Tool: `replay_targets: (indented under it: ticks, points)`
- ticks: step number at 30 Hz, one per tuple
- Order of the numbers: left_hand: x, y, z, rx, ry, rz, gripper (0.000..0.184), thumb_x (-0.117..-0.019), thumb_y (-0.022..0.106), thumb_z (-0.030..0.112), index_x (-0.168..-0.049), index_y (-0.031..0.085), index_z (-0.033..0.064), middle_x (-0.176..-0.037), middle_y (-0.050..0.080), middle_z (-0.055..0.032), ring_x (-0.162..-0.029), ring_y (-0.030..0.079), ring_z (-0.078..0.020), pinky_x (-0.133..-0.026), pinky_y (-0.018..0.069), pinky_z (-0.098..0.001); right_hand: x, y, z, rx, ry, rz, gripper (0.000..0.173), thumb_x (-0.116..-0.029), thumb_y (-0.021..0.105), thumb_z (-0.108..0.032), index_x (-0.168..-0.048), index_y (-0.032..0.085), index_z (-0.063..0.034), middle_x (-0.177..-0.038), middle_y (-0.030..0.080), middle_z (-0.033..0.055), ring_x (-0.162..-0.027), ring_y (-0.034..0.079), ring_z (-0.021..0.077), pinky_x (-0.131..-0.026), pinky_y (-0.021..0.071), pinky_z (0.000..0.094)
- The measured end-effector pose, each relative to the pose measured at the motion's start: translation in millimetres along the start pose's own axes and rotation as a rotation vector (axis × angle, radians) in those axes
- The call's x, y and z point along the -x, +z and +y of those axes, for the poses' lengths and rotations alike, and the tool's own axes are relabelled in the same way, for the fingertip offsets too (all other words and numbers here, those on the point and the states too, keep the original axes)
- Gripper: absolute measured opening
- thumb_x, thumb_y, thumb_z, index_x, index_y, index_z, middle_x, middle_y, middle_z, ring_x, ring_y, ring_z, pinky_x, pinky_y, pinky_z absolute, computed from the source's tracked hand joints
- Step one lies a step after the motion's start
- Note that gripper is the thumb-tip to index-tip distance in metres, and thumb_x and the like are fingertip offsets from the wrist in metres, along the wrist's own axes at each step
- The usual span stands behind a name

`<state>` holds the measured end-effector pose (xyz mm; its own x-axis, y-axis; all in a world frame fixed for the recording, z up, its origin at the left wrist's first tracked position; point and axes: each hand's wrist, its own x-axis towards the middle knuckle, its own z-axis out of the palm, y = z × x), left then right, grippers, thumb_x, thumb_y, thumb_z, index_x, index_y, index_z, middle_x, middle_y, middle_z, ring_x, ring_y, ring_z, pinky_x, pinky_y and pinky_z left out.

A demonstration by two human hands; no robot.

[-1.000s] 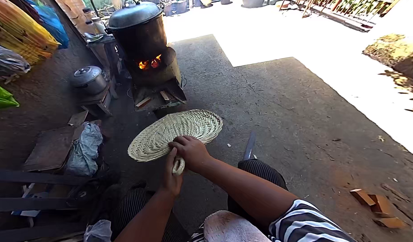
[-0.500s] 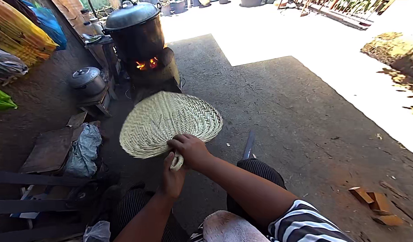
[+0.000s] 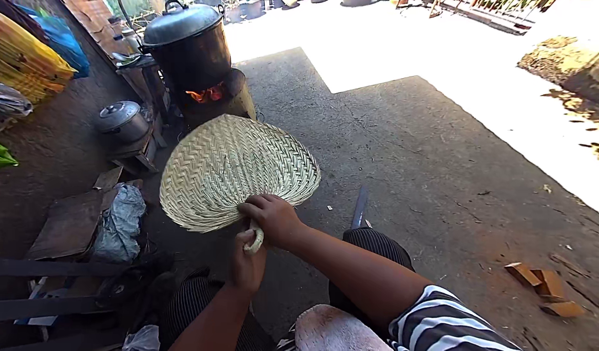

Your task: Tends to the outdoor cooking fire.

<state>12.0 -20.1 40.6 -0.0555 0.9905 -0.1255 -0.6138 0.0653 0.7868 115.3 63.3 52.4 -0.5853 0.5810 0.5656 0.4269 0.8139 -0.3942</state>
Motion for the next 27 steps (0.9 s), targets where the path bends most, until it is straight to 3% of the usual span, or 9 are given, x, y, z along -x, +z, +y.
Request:
replay_targets:
  ticks: [2, 7, 10, 12, 15, 16, 20, 24, 27]
  points:
    - [-1.0, 2.4, 0.2, 0.023, -0.035, 0.022, 0.04, -0.0937, 0.044, 0.028, -0.125, 0.05, 0.0033, -0.109, 0.067, -0.0116, -0.1, 0.068, -0.0212, -0.089, 0.0564, -0.0398, -1.8, -5.8, 0.2, -0.042, 0.078, -0.147, 0.026, -0.0939, 0.062, 0.0, -0.117, 0.074, -0.0043, -0.116, 0.072, 0.0163, -0.109, 0.069, 0.0359, -0.092, 0.055, 0.053]
    - [1.8, -2.2, -1.5, 0.024, 0.027, -0.012, 0.06, -0.0851, 0.059, 0.029, -0.138, 0.041, 0.0054, -0.117, 0.064, -0.0078, -0.106, 0.065, -0.0162, -0.092, 0.0552, -0.0355, 0.0, 7.5, 1.1, 0.009, -0.068, 0.136, 0.023, -0.0901, 0.065, 0.0, -0.108, 0.077, -0.0072, -0.107, 0.075, 0.0125, -0.101, 0.073, 0.031, -0.087, 0.0593, 0.0471]
    - [0.6, 3.0, 1.3, 0.091, -0.083, 0.037, 0.035, -0.0956, 0.036, 0.025, -0.12, 0.053, 0.005, -0.107, 0.068, -0.0124, -0.099, 0.068, -0.0224, -0.087, 0.0563, -0.0405, -3.2, -4.0, 0.4, -0.009, 0.061, -0.158, 0.025, -0.0924, 0.064, -0.001, -0.115, 0.075, -0.0044, -0.114, 0.073, 0.0147, -0.108, 0.069, 0.0341, -0.09, 0.0553, 0.0515]
    - [1.9, 2.6, -1.4, 0.064, -0.036, 0.045, 0.034, -0.0939, 0.037, 0.022, -0.118, 0.053, 0.005, -0.105, 0.068, -0.0105, -0.098, 0.068, -0.02, -0.087, 0.0559, -0.039, -0.7, 0.1, 0.5, 0.016, 0.007, -0.092, 0.024, -0.0936, 0.062, -0.001, -0.113, 0.075, -0.0041, -0.111, 0.074, 0.0145, -0.106, 0.07, 0.0337, -0.088, 0.0564, 0.0507]
    - [5.2, -0.6, -3.6, -0.045, 0.074, 0.005, 0.058, -0.0863, 0.051, 0.023, -0.14, 0.037, 0.0059, -0.118, 0.062, -0.0045, -0.108, 0.063, -0.0121, -0.095, 0.0536, -0.0326, -0.5, 8.9, 2.5, 0.057, -0.167, 0.189, 0.022, -0.0941, 0.062, -0.002, -0.108, 0.077, -0.008, -0.105, 0.075, 0.0106, -0.101, 0.073, 0.0284, -0.087, 0.0591, 0.0439]
    - [5.5, 0.0, -2.9, -0.034, 0.057, 0.004, 0.06, -0.0874, 0.049, 0.023, -0.143, 0.036, 0.0062, -0.12, 0.061, -0.0053, -0.109, 0.063, -0.0129, -0.095, 0.0531, -0.0332, -0.7, 7.6, 2.1, 0.056, -0.154, 0.166, 0.022, -0.0939, 0.062, -0.002, -0.109, 0.077, -0.0082, -0.106, 0.075, 0.0107, -0.102, 0.072, 0.0287, -0.089, 0.0588, 0.0443]
    - [3.2, 7.3, -1.5, 0.066, -0.086, 0.109, 0.034, -0.0995, 0.026, 0.022, -0.113, 0.053, 0.0056, -0.1, 0.069, -0.011, -0.092, 0.069, -0.0207, -0.084, 0.0569, -0.038, -2.6, 0.4, 2.0, 0.016, 0.034, -0.205, 0.022, -0.0959, 0.06, -0.002, -0.114, 0.074, -0.0033, -0.114, 0.073, 0.0157, -0.109, 0.069, 0.0351, -0.093, 0.0541, 0.0522]
    - [6.2, 2.7, -0.3, -0.039, 0.0, 0.044, 0.051, -0.092, 0.039, 0.021, -0.141, 0.039, 0.0061, -0.116, 0.062, -0.0077, -0.103, 0.064, -0.0157, -0.091, 0.0546, -0.0342, 0.5, 6.7, 1.9, 0.045, -0.099, 0.074, 0.023, -0.0928, 0.063, -0.001, -0.11, 0.077, -0.0072, -0.108, 0.075, 0.0127, -0.102, 0.072, 0.0323, -0.087, 0.0586, 0.0484]
    - [5.4, 6.0, 4.2, 0.023, -0.079, 0.083, 0.036, -0.0992, 0.03, 0.021, -0.124, 0.049, 0.0042, -0.106, 0.068, -0.0123, -0.097, 0.068, -0.0211, -0.087, 0.0567, -0.0386, -1.1, -0.3, 0.6, 0.02, -0.002, -0.101, 0.023, -0.0924, 0.064, 0.0, -0.112, 0.075, -0.0049, -0.111, 0.073, 0.0152, -0.104, 0.07, 0.0352, -0.088, 0.0559, 0.0513]
